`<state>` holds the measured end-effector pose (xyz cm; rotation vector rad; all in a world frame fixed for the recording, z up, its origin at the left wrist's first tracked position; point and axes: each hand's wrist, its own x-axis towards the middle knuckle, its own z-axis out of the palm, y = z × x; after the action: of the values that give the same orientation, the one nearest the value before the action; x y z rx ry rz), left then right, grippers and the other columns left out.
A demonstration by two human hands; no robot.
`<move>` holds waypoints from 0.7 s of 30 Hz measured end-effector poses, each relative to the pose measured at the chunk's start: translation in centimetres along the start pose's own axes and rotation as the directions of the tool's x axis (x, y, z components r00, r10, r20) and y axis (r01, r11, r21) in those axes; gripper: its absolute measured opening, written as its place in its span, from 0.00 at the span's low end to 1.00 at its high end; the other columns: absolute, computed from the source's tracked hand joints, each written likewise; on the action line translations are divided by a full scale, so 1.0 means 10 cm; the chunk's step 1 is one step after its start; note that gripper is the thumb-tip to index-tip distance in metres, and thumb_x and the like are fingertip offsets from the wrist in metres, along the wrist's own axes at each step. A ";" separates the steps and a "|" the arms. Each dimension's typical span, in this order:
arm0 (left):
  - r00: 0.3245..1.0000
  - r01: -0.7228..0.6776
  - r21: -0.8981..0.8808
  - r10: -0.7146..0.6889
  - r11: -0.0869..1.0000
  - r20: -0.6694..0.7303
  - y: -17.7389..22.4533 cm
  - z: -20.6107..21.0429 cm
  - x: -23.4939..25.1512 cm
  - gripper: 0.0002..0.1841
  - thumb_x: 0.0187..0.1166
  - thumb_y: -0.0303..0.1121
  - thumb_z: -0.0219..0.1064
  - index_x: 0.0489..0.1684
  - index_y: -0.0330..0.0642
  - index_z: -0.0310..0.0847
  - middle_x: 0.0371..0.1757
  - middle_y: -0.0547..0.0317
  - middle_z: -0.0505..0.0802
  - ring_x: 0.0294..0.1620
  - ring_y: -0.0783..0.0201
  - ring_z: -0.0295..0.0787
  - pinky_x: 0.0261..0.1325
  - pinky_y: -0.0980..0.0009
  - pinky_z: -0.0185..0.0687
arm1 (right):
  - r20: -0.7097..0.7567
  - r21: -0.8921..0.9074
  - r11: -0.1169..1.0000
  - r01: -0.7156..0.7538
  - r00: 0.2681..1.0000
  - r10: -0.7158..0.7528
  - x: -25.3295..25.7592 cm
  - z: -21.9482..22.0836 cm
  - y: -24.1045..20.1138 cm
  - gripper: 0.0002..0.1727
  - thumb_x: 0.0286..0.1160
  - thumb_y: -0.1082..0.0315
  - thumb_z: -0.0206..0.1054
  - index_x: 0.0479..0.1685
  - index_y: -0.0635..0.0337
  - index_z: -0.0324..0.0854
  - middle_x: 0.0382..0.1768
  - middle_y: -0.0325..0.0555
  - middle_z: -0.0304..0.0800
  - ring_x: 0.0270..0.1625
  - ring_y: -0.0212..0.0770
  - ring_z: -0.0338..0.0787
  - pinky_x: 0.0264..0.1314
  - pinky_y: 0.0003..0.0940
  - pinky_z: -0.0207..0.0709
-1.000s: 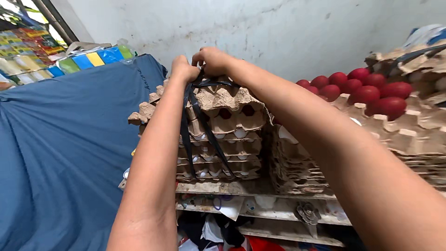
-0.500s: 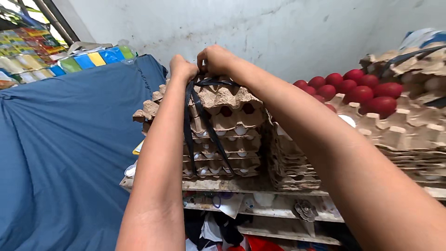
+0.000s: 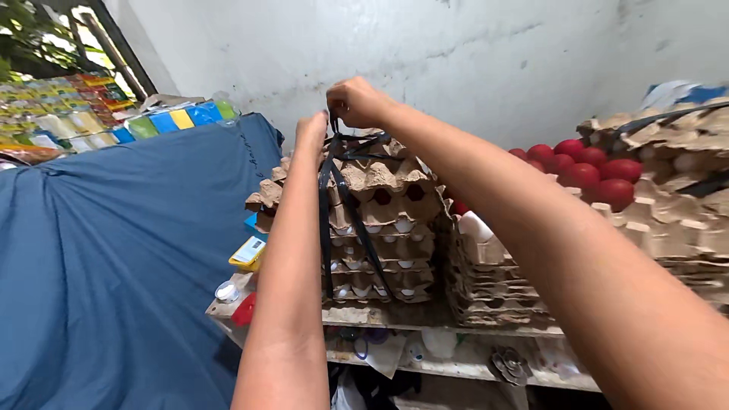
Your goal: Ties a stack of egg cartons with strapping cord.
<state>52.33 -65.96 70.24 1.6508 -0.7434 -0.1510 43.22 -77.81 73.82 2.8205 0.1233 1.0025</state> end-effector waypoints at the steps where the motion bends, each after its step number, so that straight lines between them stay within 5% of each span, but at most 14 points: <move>1: 1.000 0.004 -0.022 -0.004 1.000 -0.003 -0.03 0.02 0.03 0.23 0.90 0.43 0.46 0.61 0.33 0.81 0.55 0.46 0.89 0.54 0.57 0.87 0.58 0.54 0.81 | 0.059 -0.191 0.980 0.056 0.997 -0.045 0.02 -0.09 -0.11 0.13 0.85 0.75 0.54 0.59 0.66 0.81 0.55 0.61 0.85 0.56 0.62 0.89 0.56 0.61 0.81; 3: 1.000 0.012 -0.058 -0.013 0.998 -0.006 -0.04 0.03 0.00 0.25 0.90 0.40 0.39 0.51 0.34 0.83 0.49 0.47 0.89 0.49 0.56 0.86 0.53 0.54 0.81 | 0.076 -0.450 0.884 0.128 0.992 -0.105 0.04 -0.12 -0.25 0.15 0.86 0.82 0.49 0.66 0.71 0.71 0.58 0.70 0.79 0.55 0.70 0.87 0.48 0.64 0.79; 4: 1.000 0.016 -0.061 -0.016 0.998 -0.003 -0.03 0.03 -0.02 0.24 0.89 0.39 0.39 0.48 0.34 0.84 0.49 0.46 0.90 0.50 0.54 0.86 0.54 0.51 0.81 | 0.035 -0.469 0.882 0.043 0.999 -0.030 0.04 -0.08 -0.30 0.17 0.86 0.82 0.48 0.69 0.71 0.69 0.58 0.70 0.79 0.56 0.71 0.86 0.48 0.63 0.80; 7: 0.998 0.047 -0.075 -0.044 0.996 0.040 0.00 0.03 -0.03 0.19 0.86 0.36 0.45 0.46 0.37 0.83 0.48 0.50 0.90 0.49 0.57 0.86 0.54 0.54 0.80 | -0.008 -0.216 0.851 -0.479 0.872 0.489 0.05 0.06 -0.34 0.21 0.89 0.69 0.46 0.75 0.64 0.69 0.58 0.64 0.88 0.60 0.66 0.91 0.51 0.63 0.83; 9: 0.996 0.057 -0.035 -0.054 0.998 0.077 0.00 0.04 0.01 0.18 0.82 0.37 0.49 0.49 0.37 0.83 0.49 0.51 0.91 0.49 0.59 0.86 0.54 0.55 0.80 | 0.178 0.051 0.805 -0.591 0.799 0.575 0.02 0.04 -0.25 0.24 0.93 0.63 0.43 0.65 0.72 0.78 0.62 0.70 0.85 0.68 0.68 0.85 0.62 0.69 0.75; 11: 0.995 0.012 0.112 -0.023 0.994 0.099 0.00 0.06 0.04 0.20 0.82 0.43 0.55 0.52 0.35 0.85 0.54 0.45 0.90 0.56 0.52 0.86 0.59 0.47 0.78 | 0.230 0.301 0.725 -0.619 0.785 0.575 0.03 0.05 -0.24 0.27 0.95 0.60 0.38 0.67 0.71 0.79 0.64 0.67 0.84 0.67 0.61 0.84 0.69 0.62 0.73; 13: 0.995 -0.089 0.282 0.074 0.955 0.062 -0.01 0.05 0.03 0.19 0.81 0.44 0.63 0.49 0.34 0.87 0.54 0.38 0.90 0.58 0.45 0.87 0.61 0.40 0.77 | 0.119 0.465 0.702 -0.539 0.824 0.554 0.07 0.06 -0.32 0.23 0.95 0.61 0.44 0.64 0.65 0.83 0.60 0.60 0.88 0.63 0.54 0.88 0.68 0.55 0.76; 15: 0.991 -0.136 0.357 0.133 0.924 0.033 -0.01 0.00 -0.01 0.18 0.77 0.41 0.72 0.54 0.35 0.89 0.58 0.37 0.91 0.63 0.44 0.87 0.67 0.41 0.76 | -0.096 0.527 0.794 -0.301 0.908 0.408 0.08 0.06 -0.34 0.15 0.88 0.68 0.58 0.58 0.59 0.89 0.53 0.50 0.94 0.56 0.43 0.92 0.66 0.47 0.81; 16: 0.989 -0.142 0.356 0.148 0.924 0.010 -0.01 0.00 -0.02 0.18 0.76 0.40 0.74 0.56 0.35 0.88 0.60 0.38 0.91 0.65 0.44 0.86 0.70 0.42 0.76 | -0.164 0.530 0.828 -0.182 0.937 0.310 0.07 0.06 -0.35 0.16 0.85 0.70 0.60 0.63 0.56 0.89 0.57 0.46 0.94 0.60 0.39 0.91 0.69 0.43 0.81; 19: 0.973 -0.163 0.133 0.182 0.978 -0.144 -0.02 0.04 -0.08 0.15 0.85 0.30 0.63 0.63 0.32 0.81 0.64 0.39 0.87 0.68 0.51 0.82 0.73 0.52 0.75 | -0.220 0.337 0.942 0.008 0.973 0.071 0.05 0.09 -0.40 0.32 0.85 0.56 0.66 0.89 0.47 0.68 0.80 0.45 0.80 0.86 0.48 0.73 0.89 0.53 0.62; 21: 0.921 -0.322 -0.102 0.286 0.941 -0.264 -0.03 0.01 -0.05 0.12 0.87 0.29 0.58 0.58 0.30 0.81 0.53 0.43 0.89 0.55 0.58 0.86 0.63 0.58 0.81 | -0.312 0.245 0.969 0.018 0.948 0.062 0.00 0.07 -0.46 0.34 0.85 0.56 0.64 0.91 0.47 0.64 0.69 0.45 0.89 0.75 0.51 0.83 0.82 0.55 0.69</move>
<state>52.02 -65.78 69.80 1.3658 -0.7697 0.2159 43.55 -73.34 72.57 2.8500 0.2687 1.5422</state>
